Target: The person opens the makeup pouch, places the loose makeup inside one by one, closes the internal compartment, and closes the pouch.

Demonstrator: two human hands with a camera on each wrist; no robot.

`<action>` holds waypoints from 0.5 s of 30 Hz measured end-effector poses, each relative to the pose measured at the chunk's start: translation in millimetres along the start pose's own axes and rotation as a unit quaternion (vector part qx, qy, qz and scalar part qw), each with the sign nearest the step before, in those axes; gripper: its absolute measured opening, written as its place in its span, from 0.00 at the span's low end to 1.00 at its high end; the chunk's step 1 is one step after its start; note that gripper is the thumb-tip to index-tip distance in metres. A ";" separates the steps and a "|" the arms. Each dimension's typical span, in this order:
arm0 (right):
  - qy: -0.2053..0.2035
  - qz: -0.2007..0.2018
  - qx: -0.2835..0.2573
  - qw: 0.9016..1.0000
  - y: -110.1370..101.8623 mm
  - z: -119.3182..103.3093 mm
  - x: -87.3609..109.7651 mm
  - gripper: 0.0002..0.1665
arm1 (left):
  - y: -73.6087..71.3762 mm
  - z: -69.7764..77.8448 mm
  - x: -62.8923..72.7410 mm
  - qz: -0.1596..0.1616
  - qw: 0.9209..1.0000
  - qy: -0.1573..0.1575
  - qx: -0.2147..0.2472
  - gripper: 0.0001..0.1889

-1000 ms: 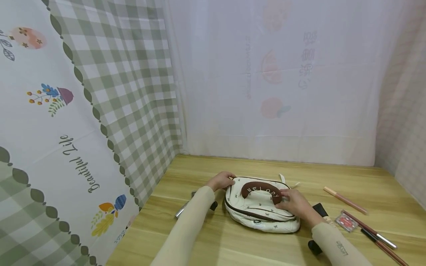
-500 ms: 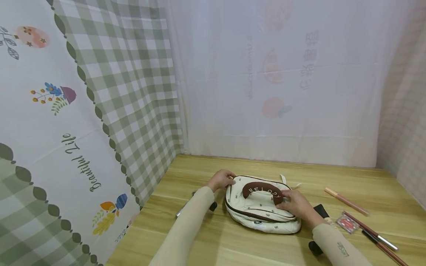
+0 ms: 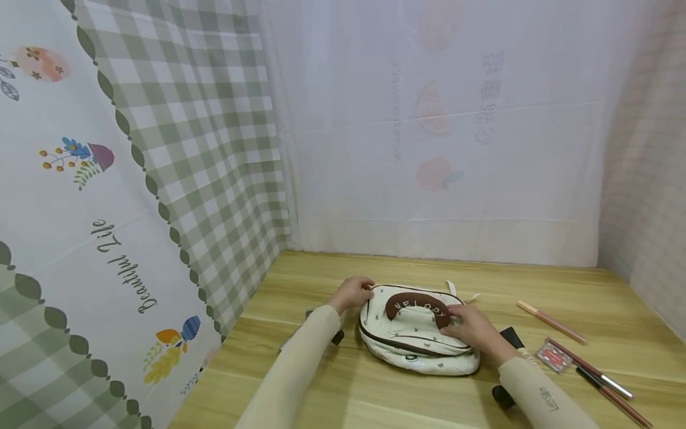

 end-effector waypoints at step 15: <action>0.036 -0.036 0.000 0.999 -15.0 -2.1 -1.2 0.24 | 15.7 27.9 18.7 -0.083 0.992 0.089 -0.039 0.32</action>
Point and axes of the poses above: each hand's wrist, its own x-axis away from the middle knuckle, its own y-axis out of the palm, z = x × y, the point moved 1 cm from there along -x, towards the middle knuckle, and after that the axes turned 15 degrees about y, right-handed, at the moved point
